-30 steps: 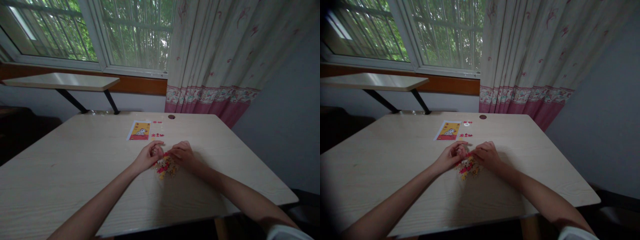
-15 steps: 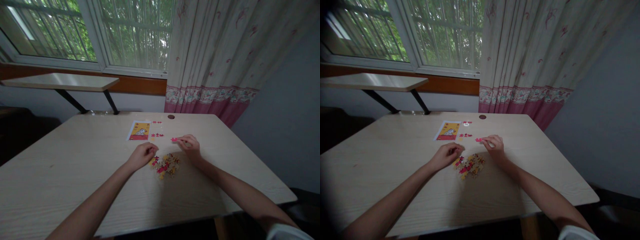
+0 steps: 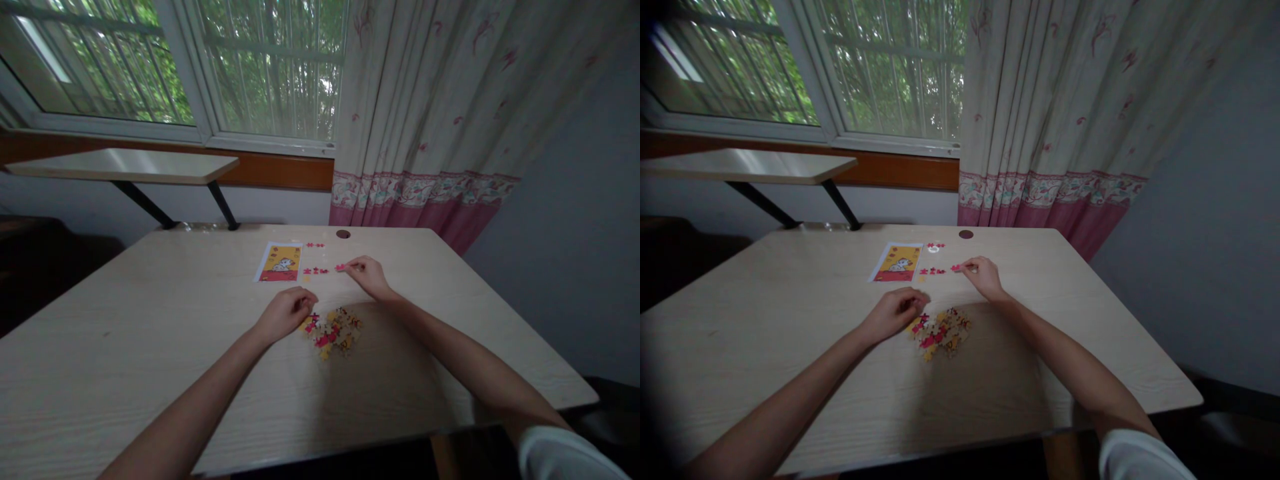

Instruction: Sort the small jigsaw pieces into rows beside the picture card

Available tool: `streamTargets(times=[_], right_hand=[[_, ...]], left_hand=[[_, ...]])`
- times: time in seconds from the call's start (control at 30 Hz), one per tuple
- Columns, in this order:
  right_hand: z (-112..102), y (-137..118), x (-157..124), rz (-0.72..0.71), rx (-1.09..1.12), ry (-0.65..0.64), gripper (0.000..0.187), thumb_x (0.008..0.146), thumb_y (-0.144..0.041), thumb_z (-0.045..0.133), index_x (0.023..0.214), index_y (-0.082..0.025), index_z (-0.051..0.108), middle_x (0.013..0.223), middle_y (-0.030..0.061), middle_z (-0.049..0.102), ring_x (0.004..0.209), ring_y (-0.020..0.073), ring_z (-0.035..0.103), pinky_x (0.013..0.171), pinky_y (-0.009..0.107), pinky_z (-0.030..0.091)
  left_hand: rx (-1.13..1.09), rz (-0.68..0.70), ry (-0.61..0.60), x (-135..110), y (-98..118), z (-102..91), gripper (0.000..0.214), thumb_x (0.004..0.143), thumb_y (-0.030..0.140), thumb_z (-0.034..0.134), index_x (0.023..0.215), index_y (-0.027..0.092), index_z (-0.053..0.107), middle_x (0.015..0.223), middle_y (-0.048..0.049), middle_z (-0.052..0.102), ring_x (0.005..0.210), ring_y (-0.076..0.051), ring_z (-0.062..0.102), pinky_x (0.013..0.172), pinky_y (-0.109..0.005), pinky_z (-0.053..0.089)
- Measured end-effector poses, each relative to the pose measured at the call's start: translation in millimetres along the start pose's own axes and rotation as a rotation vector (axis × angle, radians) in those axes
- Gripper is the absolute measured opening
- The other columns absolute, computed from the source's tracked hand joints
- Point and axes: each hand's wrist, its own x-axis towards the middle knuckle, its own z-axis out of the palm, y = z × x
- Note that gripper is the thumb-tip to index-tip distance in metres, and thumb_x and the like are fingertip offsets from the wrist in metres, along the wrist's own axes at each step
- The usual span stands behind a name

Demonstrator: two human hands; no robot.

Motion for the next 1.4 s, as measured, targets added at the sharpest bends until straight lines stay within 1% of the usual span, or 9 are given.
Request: streamTargets(times=[0.13, 0.27, 0.43, 0.67, 0.9, 1.0, 1.17, 1.27, 1.4], right_hand=[[5.4, 6.4, 1.5, 0.023, -0.060, -0.109, 0.014, 0.076, -0.030, 0.059, 0.079, -0.022, 0.069, 0.081, 0.0018, 0.068, 0.078, 0.0156, 0.058, 0.071, 0.025, 0.041], [3.6, 7.1, 1.0, -0.009, -0.140, -0.178, 0.017, 0.078, -0.030, 0.056, 0.082, -0.021, 0.069, 0.088, 0.0032, 0.068, 0.085, 0.0171, 0.058, 0.079, 0.028, 0.040], [4.9, 0.0, 3.7, -0.048, -0.201, -0.165, 0.019, 0.078, -0.031, 0.056, 0.090, -0.021, 0.068, 0.092, 0.0036, 0.067, 0.088, 0.0176, 0.057, 0.083, 0.029, 0.039], [12.6, -7.4, 8.8, -0.032, -0.230, -0.161, 0.016, 0.078, -0.030, 0.055, 0.085, -0.023, 0.068, 0.091, 0.0026, 0.066, 0.089, 0.0170, 0.057, 0.082, 0.028, 0.039], [13.2, -4.4, 9.7, -0.055, -0.206, -0.157, 0.017, 0.079, -0.032, 0.055, 0.084, -0.023, 0.069, 0.089, 0.0035, 0.066, 0.086, 0.0171, 0.057, 0.080, 0.028, 0.040], [13.8, -2.9, 9.8, -0.048, -0.182, -0.151, 0.017, 0.079, -0.032, 0.056, 0.084, -0.023, 0.069, 0.088, 0.0034, 0.067, 0.085, 0.0170, 0.058, 0.080, 0.028, 0.040], [15.2, -2.0, 10.6, -0.041, -0.148, -0.153, 0.016, 0.078, -0.031, 0.057, 0.083, -0.023, 0.069, 0.088, 0.0034, 0.067, 0.085, 0.0170, 0.058, 0.079, 0.028, 0.041], [14.3, -1.5, 11.9, -0.017, -0.084, -0.151, 0.015, 0.077, -0.028, 0.058, 0.085, -0.021, 0.069, 0.087, 0.0034, 0.067, 0.082, 0.0161, 0.059, 0.077, 0.028, 0.042], [3.8, -6.0, 10.1, -0.015, 0.057, -0.146, 0.014, 0.078, -0.023, 0.057, 0.085, -0.018, 0.068, 0.086, 0.0041, 0.067, 0.077, 0.0135, 0.059, 0.072, 0.025, 0.043]], left_hand=[[0.005, -0.008, 0.003, 0.0, -0.2, -0.7, 0.020, 0.076, 0.014, 0.046, 0.086, 0.015, 0.063, 0.078, -0.0044, 0.062, 0.064, -0.012, 0.053, 0.060, -0.023, 0.040], [0.003, 0.000, -0.005, 0.8, 0.7, -0.7, 0.021, 0.077, 0.015, 0.045, 0.087, 0.015, 0.063, 0.079, -0.0045, 0.063, 0.066, -0.013, 0.054, 0.061, -0.024, 0.041], [0.006, 0.002, -0.003, 0.7, 1.0, -1.1, 0.020, 0.077, 0.015, 0.046, 0.087, 0.015, 0.063, 0.080, -0.0047, 0.063, 0.067, -0.013, 0.054, 0.061, -0.024, 0.041], [0.013, -0.007, -0.001, 0.0, 2.2, -2.2, 0.020, 0.077, 0.016, 0.045, 0.086, 0.015, 0.063, 0.077, -0.0043, 0.062, 0.064, -0.013, 0.053, 0.060, -0.023, 0.040], [0.012, -0.004, 0.001, 0.4, 4.3, -1.9, 0.021, 0.076, 0.015, 0.046, 0.086, 0.015, 0.064, 0.077, -0.0042, 0.062, 0.064, -0.013, 0.053, 0.060, -0.024, 0.040], [0.013, 0.011, -0.009, 0.5, 6.0, -6.4, 0.021, 0.077, 0.016, 0.045, 0.086, 0.016, 0.064, 0.078, -0.0047, 0.063, 0.065, -0.013, 0.053, 0.061, -0.024, 0.041], [0.019, 0.045, -0.020, 0.6, 8.5, -20.6, 0.023, 0.079, 0.019, 0.044, 0.089, 0.015, 0.064, 0.081, -0.0058, 0.064, 0.069, -0.014, 0.054, 0.062, -0.025, 0.041], [-0.007, 0.065, -0.071, 0.1, 10.3, -27.1, 0.022, 0.080, 0.021, 0.045, 0.090, 0.016, 0.064, 0.081, -0.0060, 0.064, 0.070, -0.014, 0.055, 0.063, -0.025, 0.042], [-0.050, 0.145, -0.262, -1.2, 13.5, -31.1, 0.019, 0.077, 0.021, 0.051, 0.090, 0.017, 0.065, 0.082, -0.0052, 0.063, 0.072, -0.014, 0.055, 0.068, -0.025, 0.043]])
